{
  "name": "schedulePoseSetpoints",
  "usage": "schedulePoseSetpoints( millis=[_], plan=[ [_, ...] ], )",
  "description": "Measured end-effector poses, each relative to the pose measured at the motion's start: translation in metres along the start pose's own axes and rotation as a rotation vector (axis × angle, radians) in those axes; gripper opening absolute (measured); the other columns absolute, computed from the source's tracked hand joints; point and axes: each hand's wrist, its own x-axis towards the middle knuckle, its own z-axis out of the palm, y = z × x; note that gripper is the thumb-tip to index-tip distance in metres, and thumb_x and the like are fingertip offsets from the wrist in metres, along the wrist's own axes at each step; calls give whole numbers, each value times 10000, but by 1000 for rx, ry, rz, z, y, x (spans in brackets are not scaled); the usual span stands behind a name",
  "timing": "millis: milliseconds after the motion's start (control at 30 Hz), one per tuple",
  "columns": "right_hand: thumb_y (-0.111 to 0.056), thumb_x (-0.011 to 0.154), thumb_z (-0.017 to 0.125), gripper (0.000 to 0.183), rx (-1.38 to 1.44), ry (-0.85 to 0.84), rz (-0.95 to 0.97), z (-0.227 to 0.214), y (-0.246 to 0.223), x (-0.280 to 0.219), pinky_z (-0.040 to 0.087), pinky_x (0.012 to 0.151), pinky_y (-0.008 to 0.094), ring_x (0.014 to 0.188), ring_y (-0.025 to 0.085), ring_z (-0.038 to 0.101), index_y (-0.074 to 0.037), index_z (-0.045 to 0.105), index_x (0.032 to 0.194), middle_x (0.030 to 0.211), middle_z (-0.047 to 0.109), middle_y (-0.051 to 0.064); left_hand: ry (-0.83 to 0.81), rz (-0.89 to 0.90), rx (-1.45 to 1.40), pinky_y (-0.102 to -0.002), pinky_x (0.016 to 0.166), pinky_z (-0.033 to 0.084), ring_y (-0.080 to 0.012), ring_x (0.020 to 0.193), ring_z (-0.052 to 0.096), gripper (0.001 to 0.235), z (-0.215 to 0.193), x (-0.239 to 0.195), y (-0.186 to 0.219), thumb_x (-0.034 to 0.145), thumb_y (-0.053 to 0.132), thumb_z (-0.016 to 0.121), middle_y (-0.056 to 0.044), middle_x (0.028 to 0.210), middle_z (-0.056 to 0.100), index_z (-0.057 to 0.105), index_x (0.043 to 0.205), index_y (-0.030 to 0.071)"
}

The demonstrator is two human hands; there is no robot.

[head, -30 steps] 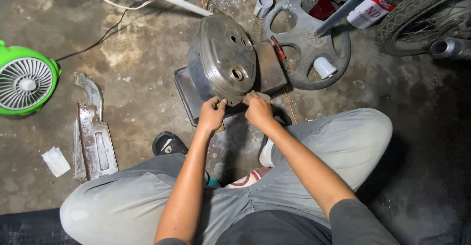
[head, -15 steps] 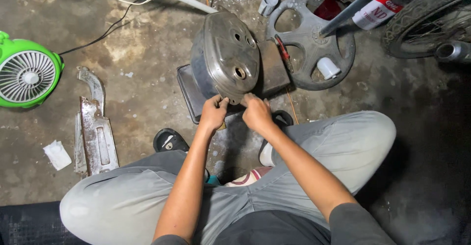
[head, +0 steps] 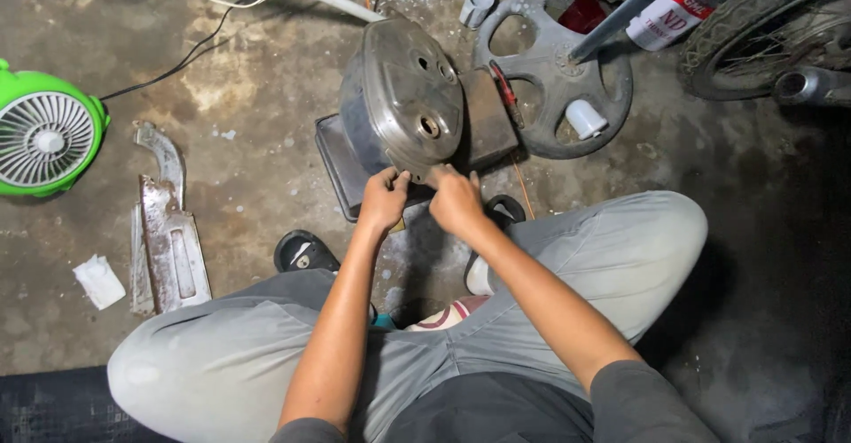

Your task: Sanding a metal muffler component with sandpaper to prepare it for painting or polishing.

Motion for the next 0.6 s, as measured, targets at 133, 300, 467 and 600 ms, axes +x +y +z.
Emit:
schedulePoseSetpoints(
  millis=[133,300,467,600],
  plan=[
    [-1,834,499,366,45,34,6,14,8,4,385,1068,672,1286,357,598,-112,706,1114,1200,730,122,-13,14,41,-421,764,514,-233,792,636,271,2,3,-3,1012,223,595,-116,736,680,750,1059,6],
    [11,833,492,492,71,43,-1,-16,-12,-8,282,1151,656,1334,348,549,-63,650,1293,1316,676,132,20,28,65,-436,732,510,-269,757,640,267,7,8,-7,1005,261,596,-137,713,661,738,936,45],
    [51,837,489,590,-28,14,36,-18,-27,-17,299,1156,625,1425,355,468,23,541,1425,1462,573,190,22,36,62,-426,719,516,-272,754,637,270,4,1,0,1024,236,569,-149,718,657,740,975,33],
    [12,868,475,549,115,30,79,33,42,25,330,1111,671,1396,376,495,-9,557,1410,1404,626,167,34,46,42,-398,684,512,-235,708,603,273,1,-4,8,1042,214,536,-127,687,635,730,962,40]
  ],
)
